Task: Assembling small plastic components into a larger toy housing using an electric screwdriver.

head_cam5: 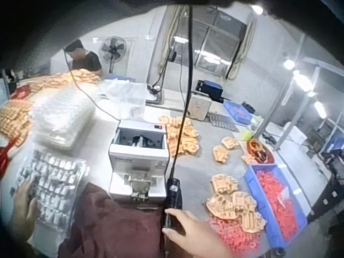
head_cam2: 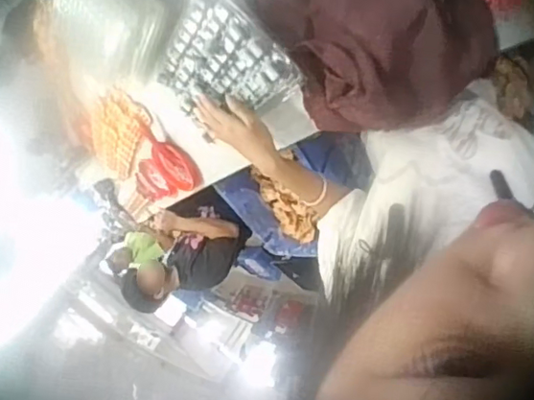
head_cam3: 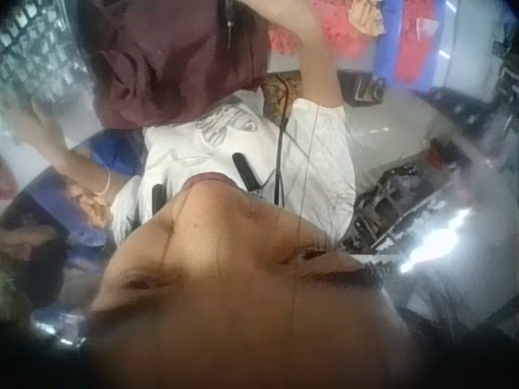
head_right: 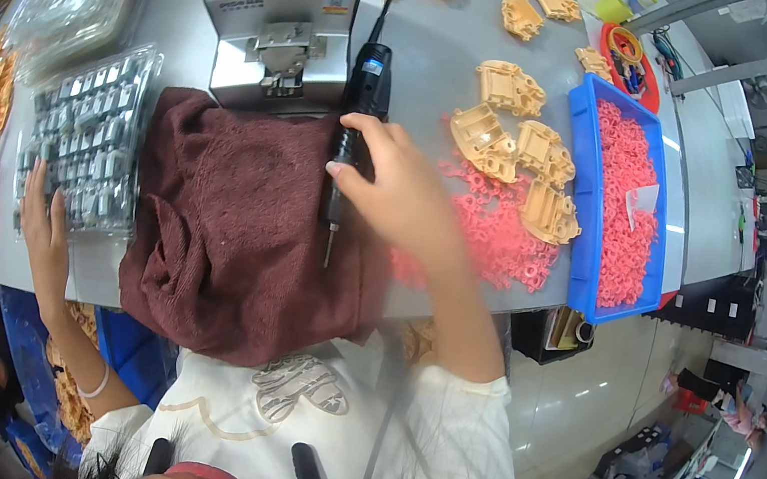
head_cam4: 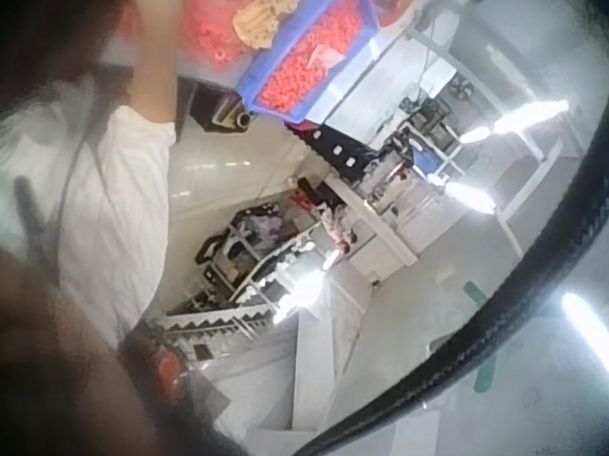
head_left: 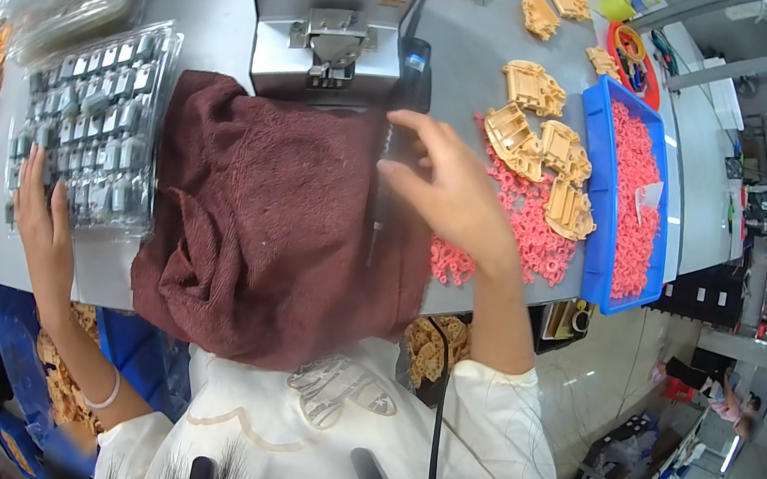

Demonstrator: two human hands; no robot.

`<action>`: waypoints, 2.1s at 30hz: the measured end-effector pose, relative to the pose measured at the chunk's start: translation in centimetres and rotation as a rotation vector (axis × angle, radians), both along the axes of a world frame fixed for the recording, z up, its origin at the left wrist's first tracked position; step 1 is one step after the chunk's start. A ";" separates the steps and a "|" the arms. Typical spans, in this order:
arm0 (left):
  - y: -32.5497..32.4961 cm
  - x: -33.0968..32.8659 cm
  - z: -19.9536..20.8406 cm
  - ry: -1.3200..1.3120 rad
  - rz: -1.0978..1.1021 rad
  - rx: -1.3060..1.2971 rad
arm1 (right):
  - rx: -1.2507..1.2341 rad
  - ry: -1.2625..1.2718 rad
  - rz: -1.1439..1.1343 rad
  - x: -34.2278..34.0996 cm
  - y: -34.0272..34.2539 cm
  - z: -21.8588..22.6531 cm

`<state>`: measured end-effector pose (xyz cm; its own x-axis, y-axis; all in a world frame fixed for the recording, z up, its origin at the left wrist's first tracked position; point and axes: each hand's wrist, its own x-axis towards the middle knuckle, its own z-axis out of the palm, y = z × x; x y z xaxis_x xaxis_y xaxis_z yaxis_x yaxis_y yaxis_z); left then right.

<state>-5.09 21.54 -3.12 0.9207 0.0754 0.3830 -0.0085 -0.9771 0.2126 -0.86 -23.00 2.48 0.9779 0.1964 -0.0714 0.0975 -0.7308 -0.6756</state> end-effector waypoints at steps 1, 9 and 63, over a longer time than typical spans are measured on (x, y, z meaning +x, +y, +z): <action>-0.4 -0.2 0.4 -0.004 0.029 -0.002 | -0.073 -0.024 0.061 1.5 -1.5 0.2; -1.5 -0.1 1.1 -0.112 0.047 -0.163 | -0.291 -0.545 -0.441 24.1 -19.4 -3.9; -24.3 4.3 5.5 -0.122 -0.607 -0.310 | 0.225 -0.207 -0.307 -8.9 -8.7 0.2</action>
